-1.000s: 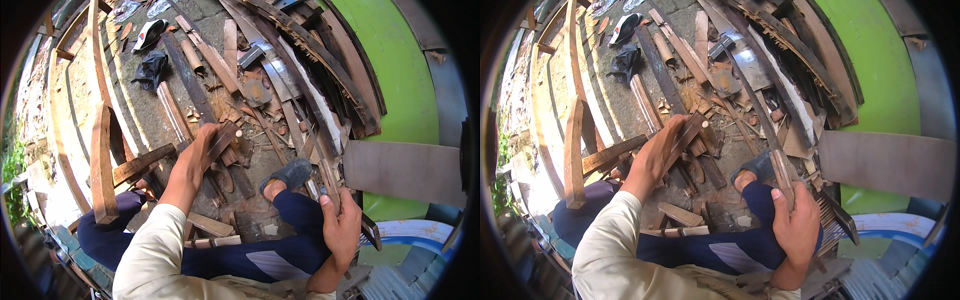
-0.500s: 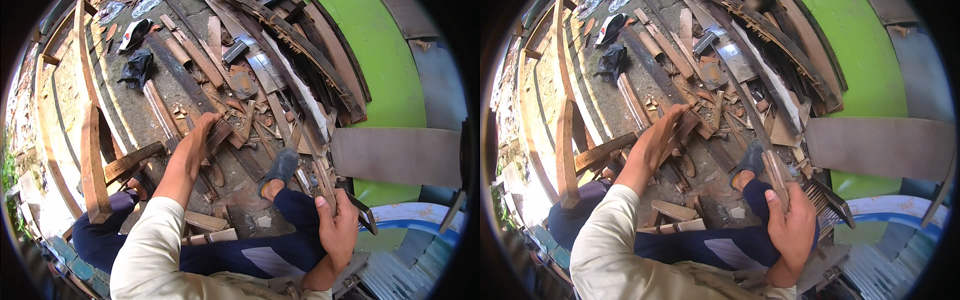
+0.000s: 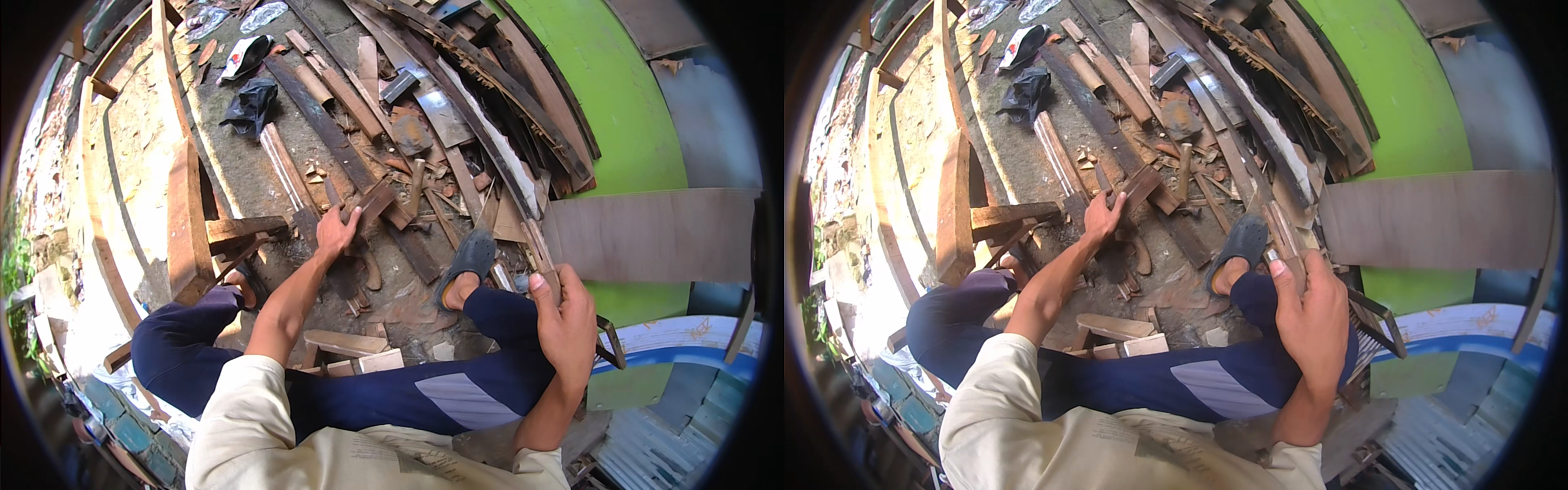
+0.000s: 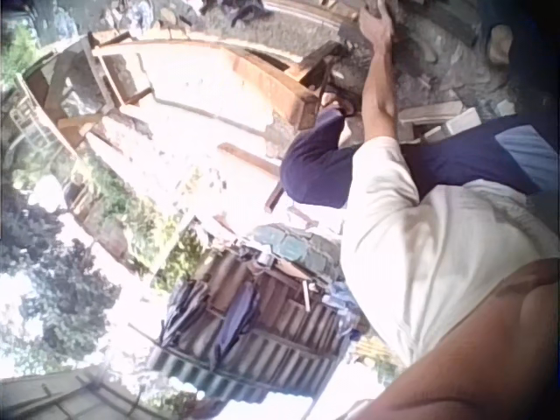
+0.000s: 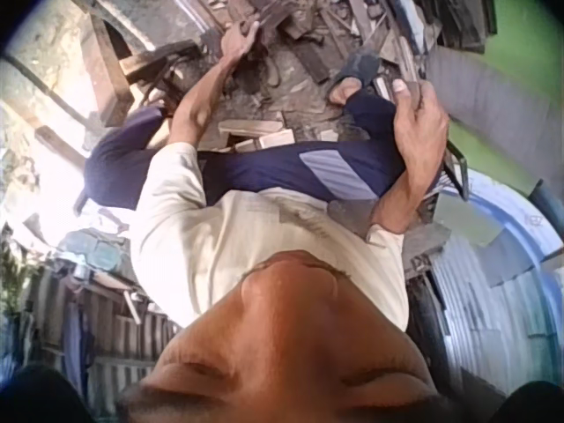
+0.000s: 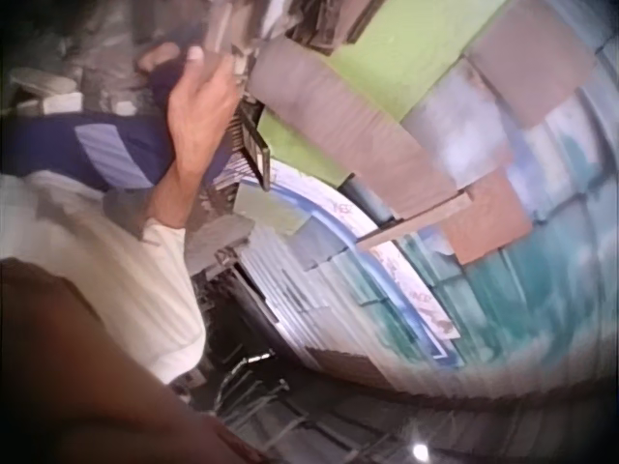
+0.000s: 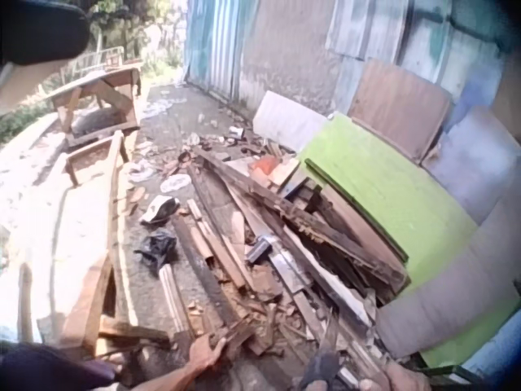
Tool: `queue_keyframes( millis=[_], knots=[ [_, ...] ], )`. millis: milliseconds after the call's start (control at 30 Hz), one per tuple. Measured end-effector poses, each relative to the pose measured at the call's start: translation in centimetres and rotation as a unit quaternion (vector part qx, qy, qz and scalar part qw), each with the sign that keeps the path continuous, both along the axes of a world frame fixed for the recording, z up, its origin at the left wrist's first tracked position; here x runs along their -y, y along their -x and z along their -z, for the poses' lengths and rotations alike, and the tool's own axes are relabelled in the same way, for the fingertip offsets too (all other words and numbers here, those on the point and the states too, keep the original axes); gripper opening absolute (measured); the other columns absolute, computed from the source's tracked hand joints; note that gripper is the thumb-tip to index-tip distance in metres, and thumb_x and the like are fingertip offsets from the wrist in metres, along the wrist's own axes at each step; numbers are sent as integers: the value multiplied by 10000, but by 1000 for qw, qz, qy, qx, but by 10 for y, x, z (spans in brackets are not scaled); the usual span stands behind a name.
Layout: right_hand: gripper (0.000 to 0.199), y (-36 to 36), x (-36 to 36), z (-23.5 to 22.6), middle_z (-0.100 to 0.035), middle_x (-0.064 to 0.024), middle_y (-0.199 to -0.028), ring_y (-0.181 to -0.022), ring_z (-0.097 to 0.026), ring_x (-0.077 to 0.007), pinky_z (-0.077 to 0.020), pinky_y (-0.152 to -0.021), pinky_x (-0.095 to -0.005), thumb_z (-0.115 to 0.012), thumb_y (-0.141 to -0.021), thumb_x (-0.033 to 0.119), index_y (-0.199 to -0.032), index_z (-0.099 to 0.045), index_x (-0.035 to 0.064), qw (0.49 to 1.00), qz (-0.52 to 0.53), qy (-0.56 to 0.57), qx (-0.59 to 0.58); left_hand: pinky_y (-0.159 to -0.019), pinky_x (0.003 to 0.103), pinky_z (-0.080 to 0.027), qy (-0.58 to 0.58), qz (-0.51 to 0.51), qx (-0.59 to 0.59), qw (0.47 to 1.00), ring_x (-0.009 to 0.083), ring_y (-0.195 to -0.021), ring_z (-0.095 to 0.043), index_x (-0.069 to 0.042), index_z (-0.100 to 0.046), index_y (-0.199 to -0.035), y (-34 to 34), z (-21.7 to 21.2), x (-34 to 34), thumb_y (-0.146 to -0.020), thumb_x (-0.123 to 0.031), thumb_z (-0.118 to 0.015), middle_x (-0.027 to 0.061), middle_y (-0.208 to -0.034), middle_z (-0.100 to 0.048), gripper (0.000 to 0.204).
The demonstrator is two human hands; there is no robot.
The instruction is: The person sits on the ground and uses a hammer to remove nails from a wooden plank. They then use a chisel to scrape the surface of the wood and remove debris.
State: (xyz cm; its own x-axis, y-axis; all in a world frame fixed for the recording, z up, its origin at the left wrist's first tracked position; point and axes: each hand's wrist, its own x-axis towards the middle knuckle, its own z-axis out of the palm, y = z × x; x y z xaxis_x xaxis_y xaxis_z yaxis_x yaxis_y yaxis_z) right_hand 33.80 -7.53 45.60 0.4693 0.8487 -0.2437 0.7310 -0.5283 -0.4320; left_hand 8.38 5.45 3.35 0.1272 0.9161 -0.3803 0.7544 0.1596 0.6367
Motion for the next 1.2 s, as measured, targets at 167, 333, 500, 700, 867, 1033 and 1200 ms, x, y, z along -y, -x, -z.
queue_keyframes(
  millis=[167, 333, 500, 700, 867, 1033, 1200],
  knots=[
    [348, 2, 19, -5, -604, -249, -747, -675, -583, -426, -453, -652, -458, -634, -959, 302, -935, -592, -42, 1000, 7, -23, -13, -1146, 527, -303, -212, 143, -144, 956, 375, -1408, -362, 17, -353, -1470, 41, -12, 71, -773, -683, -698, 230, -1483, -415, 1046],
    [363, 16, 32, -21, -658, -182, -746, -665, -616, -331, -473, -659, -404, -627, -965, 339, -920, -624, -21, 1000, 15, -22, 5, -1091, 536, -370, -17, 122, -206, 971, 397, -1309, -448, -92, -201, -1571, 73, -10, 108, -752, -356, -849, 213, -1392, -452, 1077],
    [363, 11, 39, -15, -668, -142, -747, -695, -631, -217, -479, -669, -375, -623, -968, 344, -905, -648, -12, 995, -27, -74, -58, -929, 540, -483, -22, 155, -193, 968, 376, -1131, -581, -173, -242, -1581, 91, 10, 92, -872, -142, -621, 206, -1217, -557, 805],
    [350, 5, 8, 6, -685, -121, -776, -709, -620, -198, -482, -690, -349, -620, -975, 328, -912, -654, -15, 994, -49, -69, -64, -906, 520, -473, -75, 176, -210, 959, 345, -1124, -579, -184, -265, -1578, 66, -5, 91, -886, -115, -585, 181, -1205, -566, 766],
    [348, 10, -3, 5, -673, -78, -777, -707, -584, -156, -467, -682, -321, -611, -993, 327, -923, -651, -12, 992, -55, -90, -74, -966, 525, -404, -113, 192, -202, 954, 329, -1173, -541, -223, -297, -1571, 33, -26, 78, -882, -94, -585, 167, -1237, -557, 758],
    [334, 6, 4, 3, -641, -21, -792, -751, -540, -90, -434, -699, -264, -596, -1014, 320, -910, -652, 7, 987, 1, -92, -130, -1042, 536, -354, -129, 238, -180, 946, 343, -1226, -518, -253, -313, -1562, 9, -31, 61, -852, -47, -615, 183, -1299, -535, 798],
    [340, 13, -2, -3, -635, -19, -776, -738, -533, -86, -429, -687, -258, -601, -1011, 324, -904, -650, 5, 992, 6, -92, -90, -1073, 599, -327, -118, 231, -217, 941, 353, -1216, -520, -245, -300, -1566, 26, -21, 58, -884, -75, -590, 176, -1289, -535, 760]
  ],
)
